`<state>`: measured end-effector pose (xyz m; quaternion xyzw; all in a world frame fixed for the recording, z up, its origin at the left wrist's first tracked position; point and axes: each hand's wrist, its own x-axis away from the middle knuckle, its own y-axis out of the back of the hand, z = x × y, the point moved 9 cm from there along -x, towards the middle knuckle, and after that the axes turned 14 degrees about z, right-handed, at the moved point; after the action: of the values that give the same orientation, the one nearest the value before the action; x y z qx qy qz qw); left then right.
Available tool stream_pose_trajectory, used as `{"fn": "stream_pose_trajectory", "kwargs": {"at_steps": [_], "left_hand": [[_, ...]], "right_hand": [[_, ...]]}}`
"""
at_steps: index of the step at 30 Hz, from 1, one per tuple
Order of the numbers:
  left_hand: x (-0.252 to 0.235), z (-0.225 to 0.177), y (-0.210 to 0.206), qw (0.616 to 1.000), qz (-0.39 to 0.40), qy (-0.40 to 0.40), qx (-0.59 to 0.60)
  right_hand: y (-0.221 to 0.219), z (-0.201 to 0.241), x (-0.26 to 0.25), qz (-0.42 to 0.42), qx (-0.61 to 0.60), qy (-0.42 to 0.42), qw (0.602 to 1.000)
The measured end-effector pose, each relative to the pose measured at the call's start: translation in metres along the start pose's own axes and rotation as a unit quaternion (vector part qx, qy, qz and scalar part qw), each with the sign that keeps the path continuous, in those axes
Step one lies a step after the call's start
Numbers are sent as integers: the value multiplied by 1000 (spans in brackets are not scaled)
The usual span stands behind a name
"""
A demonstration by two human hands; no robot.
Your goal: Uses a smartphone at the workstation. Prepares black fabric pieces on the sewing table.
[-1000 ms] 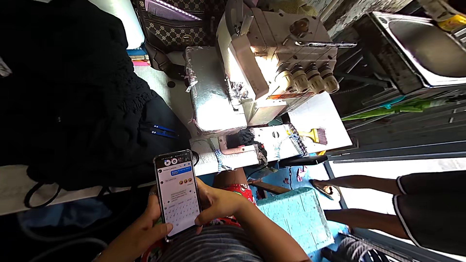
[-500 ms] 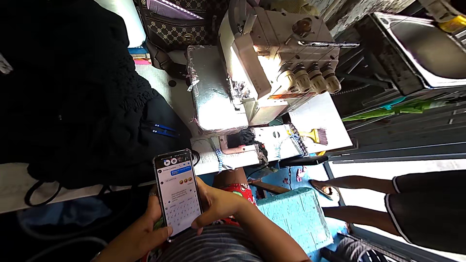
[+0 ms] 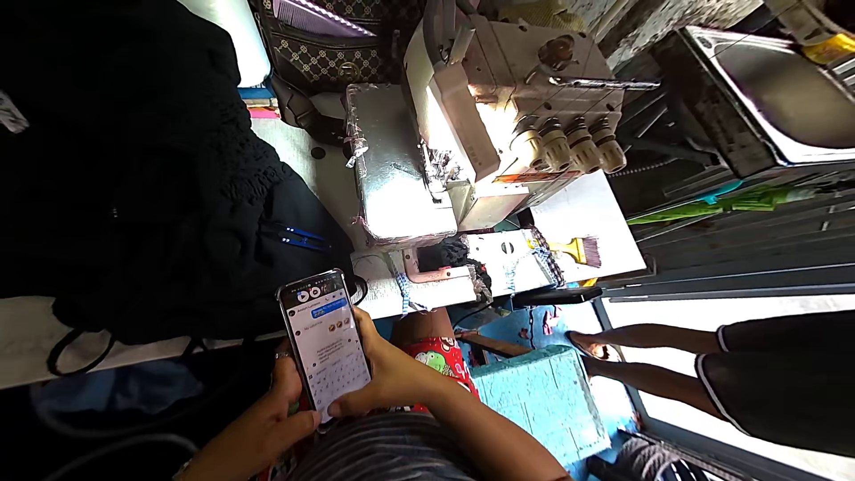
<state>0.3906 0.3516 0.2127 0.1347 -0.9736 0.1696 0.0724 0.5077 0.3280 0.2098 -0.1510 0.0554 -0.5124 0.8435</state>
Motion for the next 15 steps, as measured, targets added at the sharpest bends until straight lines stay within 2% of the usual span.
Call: {"fn": "stream_pose_trajectory", "kwargs": {"at_steps": [3,7,15], "left_hand": [[0,1,3,999,3,-13,52],[0,1,4,995,33,-45,80],[-2,-1,2,999,9,-28,-14]], "right_hand": [[-5,-4,2,41,-72,-10,997],[-7,-2,2,80,-101,10,992],[-2,1,0,10,-35,-17,999]]}}
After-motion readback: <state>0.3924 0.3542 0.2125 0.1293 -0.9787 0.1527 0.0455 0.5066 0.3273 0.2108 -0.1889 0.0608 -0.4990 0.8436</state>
